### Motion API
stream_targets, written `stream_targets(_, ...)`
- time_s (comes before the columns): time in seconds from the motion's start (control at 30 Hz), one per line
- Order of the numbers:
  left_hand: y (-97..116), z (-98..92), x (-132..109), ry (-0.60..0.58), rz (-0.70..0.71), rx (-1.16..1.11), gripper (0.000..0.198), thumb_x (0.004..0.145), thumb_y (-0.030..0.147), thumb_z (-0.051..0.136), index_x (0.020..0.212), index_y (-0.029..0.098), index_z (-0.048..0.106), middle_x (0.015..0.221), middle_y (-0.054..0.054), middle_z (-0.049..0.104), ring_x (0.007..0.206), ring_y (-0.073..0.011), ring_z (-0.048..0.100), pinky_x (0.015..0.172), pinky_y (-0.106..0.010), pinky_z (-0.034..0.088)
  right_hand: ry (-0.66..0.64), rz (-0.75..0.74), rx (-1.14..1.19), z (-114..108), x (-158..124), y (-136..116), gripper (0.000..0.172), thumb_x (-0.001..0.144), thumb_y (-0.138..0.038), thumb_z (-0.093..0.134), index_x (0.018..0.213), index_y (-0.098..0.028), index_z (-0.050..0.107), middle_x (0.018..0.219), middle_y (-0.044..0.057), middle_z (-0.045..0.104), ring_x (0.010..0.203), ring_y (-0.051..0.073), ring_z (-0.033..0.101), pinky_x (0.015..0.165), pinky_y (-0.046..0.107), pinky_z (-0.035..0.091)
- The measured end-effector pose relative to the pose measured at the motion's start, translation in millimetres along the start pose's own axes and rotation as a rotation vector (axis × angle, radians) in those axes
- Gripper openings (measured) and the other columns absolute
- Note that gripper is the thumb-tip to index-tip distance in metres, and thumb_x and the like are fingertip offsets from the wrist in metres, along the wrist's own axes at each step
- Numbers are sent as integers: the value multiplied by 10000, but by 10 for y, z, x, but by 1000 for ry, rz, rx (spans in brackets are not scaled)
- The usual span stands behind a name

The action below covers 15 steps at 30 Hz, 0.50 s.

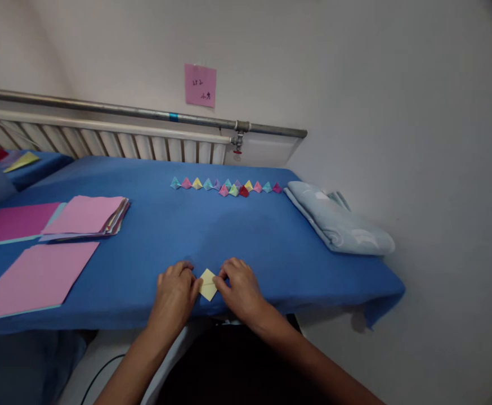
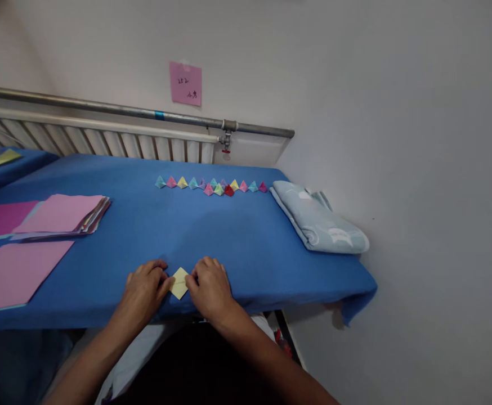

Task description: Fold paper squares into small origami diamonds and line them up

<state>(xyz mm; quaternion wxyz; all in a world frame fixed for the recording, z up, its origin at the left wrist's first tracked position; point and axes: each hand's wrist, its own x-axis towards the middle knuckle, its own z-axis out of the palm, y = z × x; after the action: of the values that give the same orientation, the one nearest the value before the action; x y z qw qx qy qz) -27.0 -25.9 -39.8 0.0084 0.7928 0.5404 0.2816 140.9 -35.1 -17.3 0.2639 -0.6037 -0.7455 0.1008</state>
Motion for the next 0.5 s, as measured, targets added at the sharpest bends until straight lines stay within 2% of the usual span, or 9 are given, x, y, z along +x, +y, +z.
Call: stream_targets(0.5, 60, -53, 12, -29, -25, 88, 110, 825, 247, 579, 747, 185, 627, 989, -109, 642, 840, -270, 567, 701, -396, 423, -38, 14, 35, -28, 40, 22, 190, 781, -149, 641, 644, -189, 515, 764, 13, 559, 769, 164, 508, 724, 291, 388)
